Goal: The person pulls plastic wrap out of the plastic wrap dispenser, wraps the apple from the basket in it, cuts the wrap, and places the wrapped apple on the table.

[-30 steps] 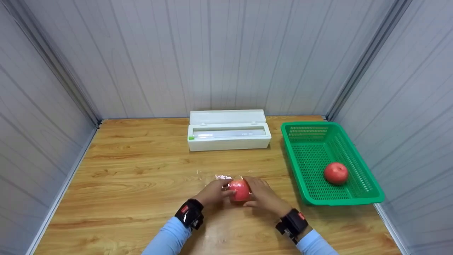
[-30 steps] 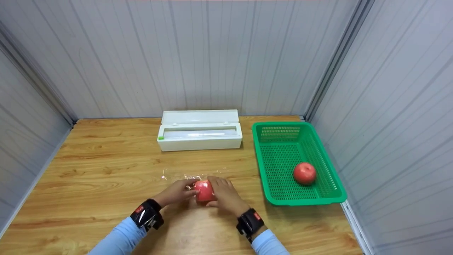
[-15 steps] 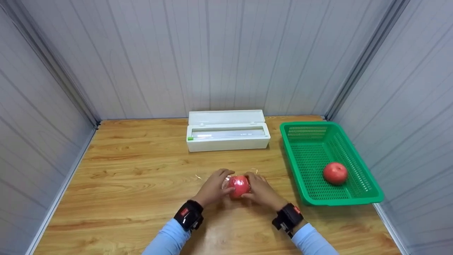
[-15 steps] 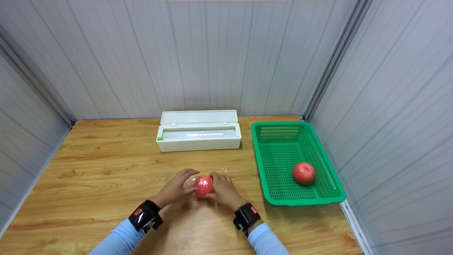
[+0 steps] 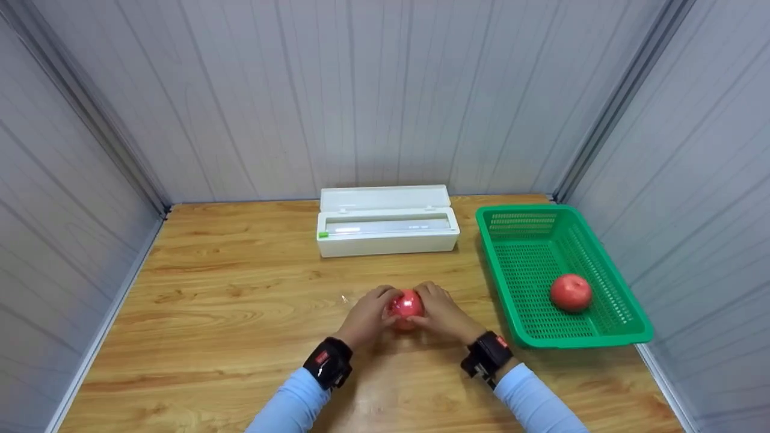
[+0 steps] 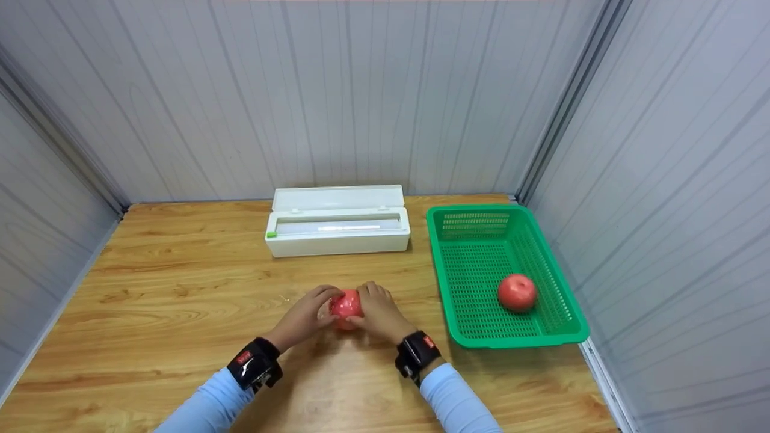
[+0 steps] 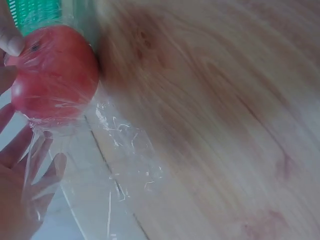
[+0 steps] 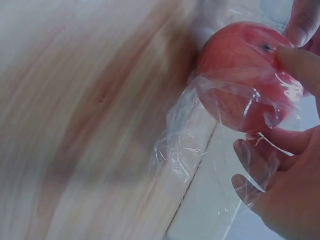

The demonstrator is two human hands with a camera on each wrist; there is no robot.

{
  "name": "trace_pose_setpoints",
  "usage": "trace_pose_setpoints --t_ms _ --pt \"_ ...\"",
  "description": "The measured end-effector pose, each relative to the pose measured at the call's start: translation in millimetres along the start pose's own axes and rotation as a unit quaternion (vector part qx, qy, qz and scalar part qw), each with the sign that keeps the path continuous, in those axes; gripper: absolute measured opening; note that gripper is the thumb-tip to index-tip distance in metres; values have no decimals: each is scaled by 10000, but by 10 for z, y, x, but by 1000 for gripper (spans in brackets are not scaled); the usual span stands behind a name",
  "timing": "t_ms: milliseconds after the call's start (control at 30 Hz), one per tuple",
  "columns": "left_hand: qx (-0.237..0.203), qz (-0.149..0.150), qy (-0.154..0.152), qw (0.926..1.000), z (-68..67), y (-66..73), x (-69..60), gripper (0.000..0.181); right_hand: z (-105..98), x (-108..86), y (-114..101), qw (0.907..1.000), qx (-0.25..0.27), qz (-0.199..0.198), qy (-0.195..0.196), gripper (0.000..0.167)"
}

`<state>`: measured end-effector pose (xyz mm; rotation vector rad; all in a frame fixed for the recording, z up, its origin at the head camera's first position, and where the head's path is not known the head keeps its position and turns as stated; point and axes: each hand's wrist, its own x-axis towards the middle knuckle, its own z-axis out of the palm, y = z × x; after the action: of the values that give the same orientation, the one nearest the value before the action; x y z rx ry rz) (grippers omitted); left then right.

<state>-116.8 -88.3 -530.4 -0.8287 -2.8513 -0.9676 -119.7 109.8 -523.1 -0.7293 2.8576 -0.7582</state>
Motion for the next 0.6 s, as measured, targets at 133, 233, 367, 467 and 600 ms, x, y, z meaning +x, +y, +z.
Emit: trace_pose_setpoints --t_ms 133,233,367,467,600 --pt "-56 -202 -46 9998 3 -26 58 44 12 42 20 9996 123 244 -94 70" --pt "-116 -412 -92 9990 6 -30 101 47 12 55 34 9992 162 325 -142 81" --pt "-321 -744 -121 9966 6 -1 158 51 18 56 61 9996 -2 252 -118 88" --pt "-511 -977 -120 9938 8 25 202 48 36 59 87 9998 -179 132 -19 90" --pt "-636 -1196 -142 9907 24 32 245 43 66 74 119 9995 -299 -58 78 90"
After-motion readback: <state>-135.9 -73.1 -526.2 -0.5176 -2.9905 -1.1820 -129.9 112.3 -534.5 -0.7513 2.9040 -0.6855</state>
